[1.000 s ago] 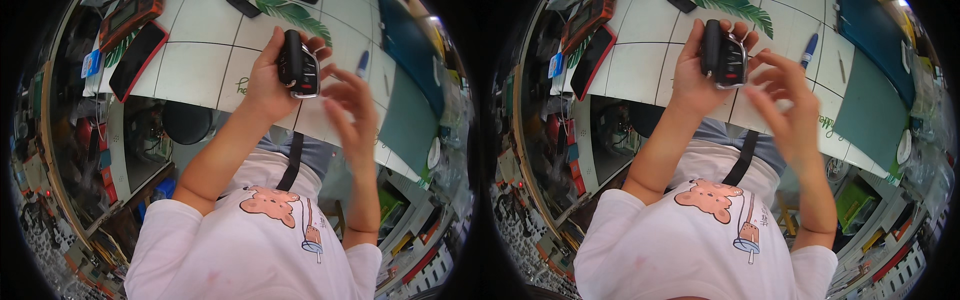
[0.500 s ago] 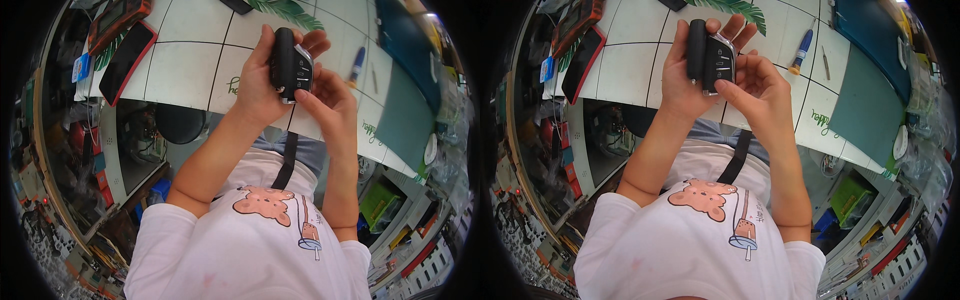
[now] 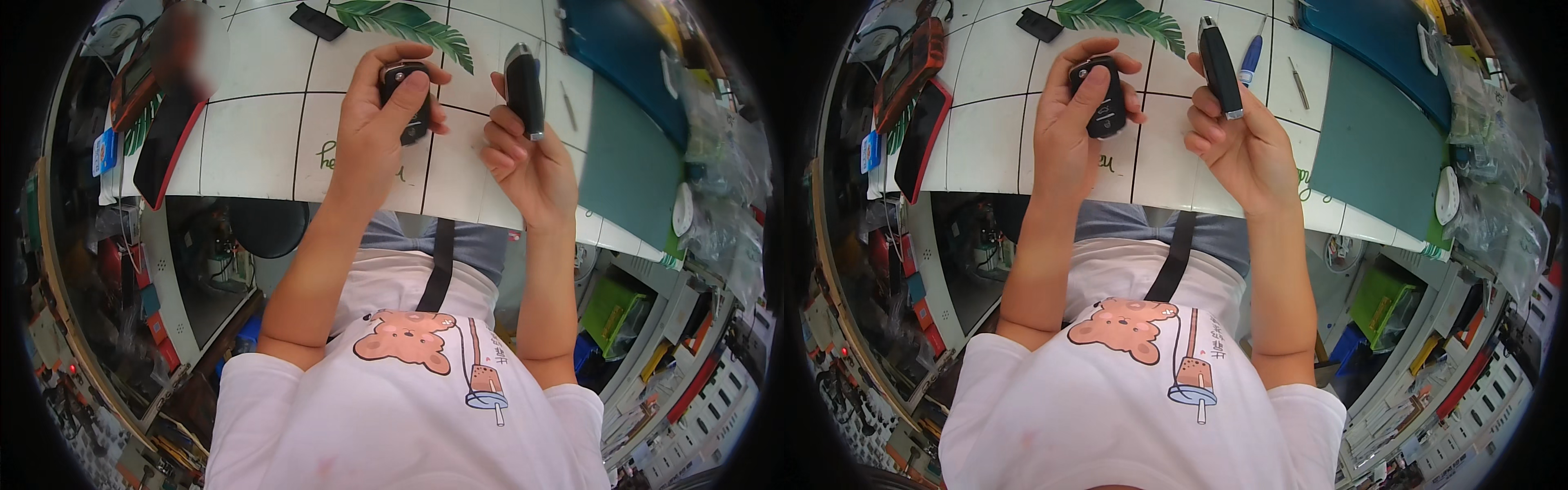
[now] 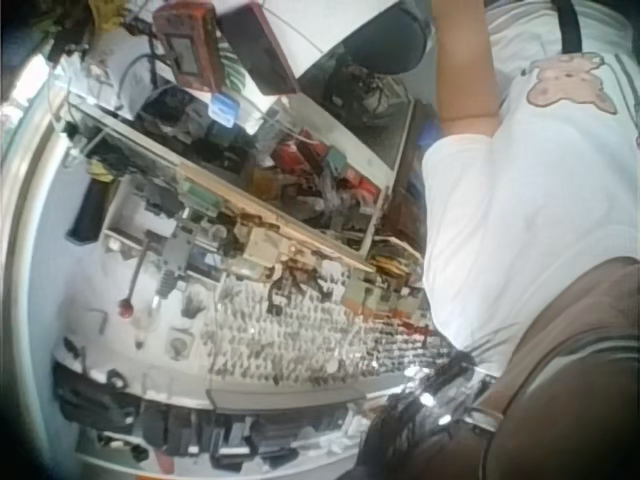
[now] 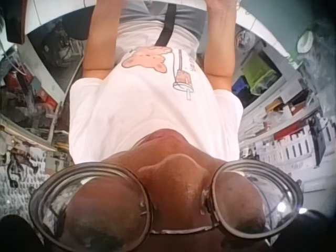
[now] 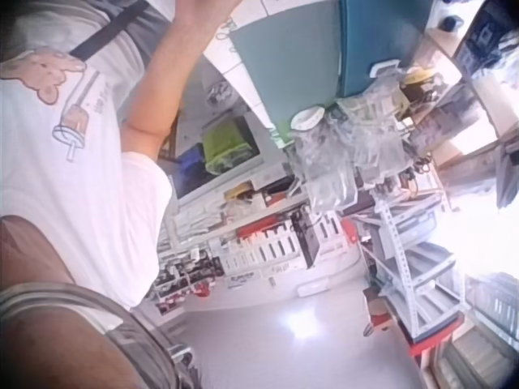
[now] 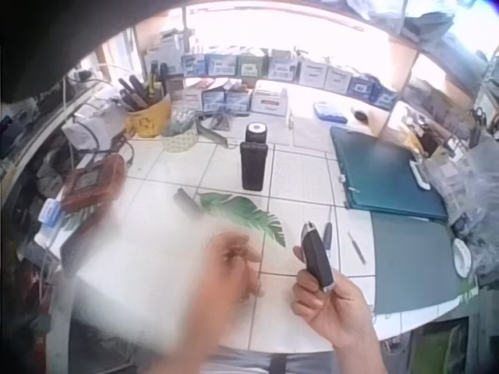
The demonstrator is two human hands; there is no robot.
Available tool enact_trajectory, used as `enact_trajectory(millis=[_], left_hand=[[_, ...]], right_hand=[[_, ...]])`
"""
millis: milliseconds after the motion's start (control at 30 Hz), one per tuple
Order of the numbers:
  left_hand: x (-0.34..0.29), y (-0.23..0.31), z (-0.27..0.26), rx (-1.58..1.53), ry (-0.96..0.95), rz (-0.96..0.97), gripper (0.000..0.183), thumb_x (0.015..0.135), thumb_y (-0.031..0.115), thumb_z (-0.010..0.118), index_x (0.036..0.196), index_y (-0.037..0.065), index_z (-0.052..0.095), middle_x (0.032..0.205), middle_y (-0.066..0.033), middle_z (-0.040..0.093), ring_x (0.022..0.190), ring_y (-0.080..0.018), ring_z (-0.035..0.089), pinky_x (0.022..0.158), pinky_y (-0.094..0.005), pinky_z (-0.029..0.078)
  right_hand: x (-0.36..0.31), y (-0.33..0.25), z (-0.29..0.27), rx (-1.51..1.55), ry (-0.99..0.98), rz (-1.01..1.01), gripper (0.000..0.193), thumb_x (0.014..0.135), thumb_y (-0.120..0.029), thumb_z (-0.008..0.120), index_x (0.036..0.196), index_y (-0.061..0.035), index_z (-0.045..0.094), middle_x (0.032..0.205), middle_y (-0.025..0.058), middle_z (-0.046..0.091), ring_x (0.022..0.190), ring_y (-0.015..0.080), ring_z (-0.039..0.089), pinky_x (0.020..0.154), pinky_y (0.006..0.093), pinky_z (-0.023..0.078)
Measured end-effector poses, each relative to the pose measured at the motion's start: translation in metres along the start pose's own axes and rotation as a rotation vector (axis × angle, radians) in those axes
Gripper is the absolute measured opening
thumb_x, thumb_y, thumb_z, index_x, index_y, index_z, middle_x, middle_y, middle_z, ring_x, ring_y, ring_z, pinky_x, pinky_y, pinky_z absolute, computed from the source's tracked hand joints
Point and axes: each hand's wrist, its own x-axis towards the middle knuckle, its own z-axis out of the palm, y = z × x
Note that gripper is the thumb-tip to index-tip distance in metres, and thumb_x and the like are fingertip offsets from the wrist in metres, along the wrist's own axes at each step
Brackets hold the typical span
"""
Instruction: The person disassembles a car key fob, removes the battery, and reassembles it using a screwdriver. They then place the fob into a plastic bag and store it in a drawer.
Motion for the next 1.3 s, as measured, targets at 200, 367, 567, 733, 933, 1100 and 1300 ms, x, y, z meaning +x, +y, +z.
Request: enact_trajectory(millis=[200, 367, 567, 733, 933, 1100, 1300], left_hand=[[0.010, 0.003, -0.013, 0.737, 0.011, 0.193, 0.018, 0.089, 0.010, 0.053, 0.105, 0.003, 0.056, 0.096, -0.0061, 0.059, 0.076, -0.0104, 0.057, 0.072, -0.0215, 0.046], [0.011, 0.001, -0.013, 1.012, 0.054, 0.325, 0.015, 0.084, 0.007, 0.057, 0.098, 0.003, 0.060, 0.097, -0.0059, 0.060, 0.084, -0.0155, 0.058, 0.076, -0.0243, 0.045], [0.011, -0.003, -0.017, 1.058, 0.016, 0.401, 0.015, 0.082, 0.007, 0.059, 0.096, 0.003, 0.061, 0.098, -0.0074, 0.060, 0.089, -0.0195, 0.058, 0.076, -0.0265, 0.044], [0.009, -0.002, -0.016, 1.045, -0.006, 0.377, 0.014, 0.082, 0.007, 0.059, 0.095, 0.003, 0.061, 0.099, -0.0083, 0.060, 0.089, -0.0196, 0.058, 0.076, -0.0274, 0.045], [0.011, -0.002, -0.012, 1.027, -0.005, 0.346, 0.013, 0.079, 0.007, 0.060, 0.092, 0.004, 0.060, 0.095, -0.0078, 0.059, 0.088, -0.0235, 0.056, 0.073, -0.0313, 0.045], [0.010, -0.006, -0.015, 1.039, -0.004, 0.365, 0.013, 0.077, 0.005, 0.060, 0.090, 0.005, 0.060, 0.092, -0.0076, 0.059, 0.088, -0.0259, 0.054, 0.072, -0.0334, 0.044], [0.009, -0.002, -0.015, 1.030, 0.009, 0.360, 0.018, 0.077, 0.006, 0.061, 0.095, 0.004, 0.059, 0.096, -0.0085, 0.058, 0.089, -0.0252, 0.055, 0.074, -0.0317, 0.044]], right_hand=[[0.001, -0.001, -0.008, 0.091, -0.075, 0.011, 0.047, 0.095, -0.020, 0.035, 0.135, 0.0025, 0.027, 0.074, -0.0009, 0.037, 0.063, 0.0093, 0.035, 0.061, 0.0240, 0.034], [0.001, 0.000, -0.006, 0.081, -0.068, 0.009, 0.048, 0.095, -0.022, 0.037, 0.136, 0.0015, 0.027, 0.073, -0.0009, 0.036, 0.063, 0.0095, 0.035, 0.061, 0.0240, 0.034], [0.000, -0.001, -0.002, -0.026, 0.000, -0.046, 0.037, 0.093, -0.020, 0.043, 0.123, 0.0001, 0.038, 0.089, 0.0058, 0.053, 0.069, 0.0122, 0.047, 0.061, 0.0270, 0.042], [0.001, 0.005, 0.007, -0.322, 0.087, -0.170, 0.029, 0.090, -0.015, 0.046, 0.113, 0.0023, 0.041, 0.107, 0.0214, 0.057, 0.075, 0.0221, 0.062, 0.066, 0.0345, 0.054], [0.002, 0.014, 0.013, -0.498, 0.107, -0.228, 0.032, 0.087, -0.009, 0.050, 0.113, 0.0065, 0.042, 0.099, 0.0241, 0.060, 0.076, 0.0256, 0.065, 0.068, 0.0359, 0.055], [0.002, 0.019, 0.010, -0.578, 0.096, -0.203, 0.034, 0.086, -0.008, 0.052, 0.116, 0.0057, 0.042, 0.099, 0.0237, 0.061, 0.077, 0.0256, 0.066, 0.066, 0.0348, 0.056], [0.001, 0.018, 0.014, -0.523, 0.115, -0.213, 0.035, 0.087, -0.008, 0.049, 0.118, 0.0056, 0.039, 0.098, 0.0242, 0.061, 0.078, 0.0262, 0.065, 0.070, 0.0357, 0.055]])
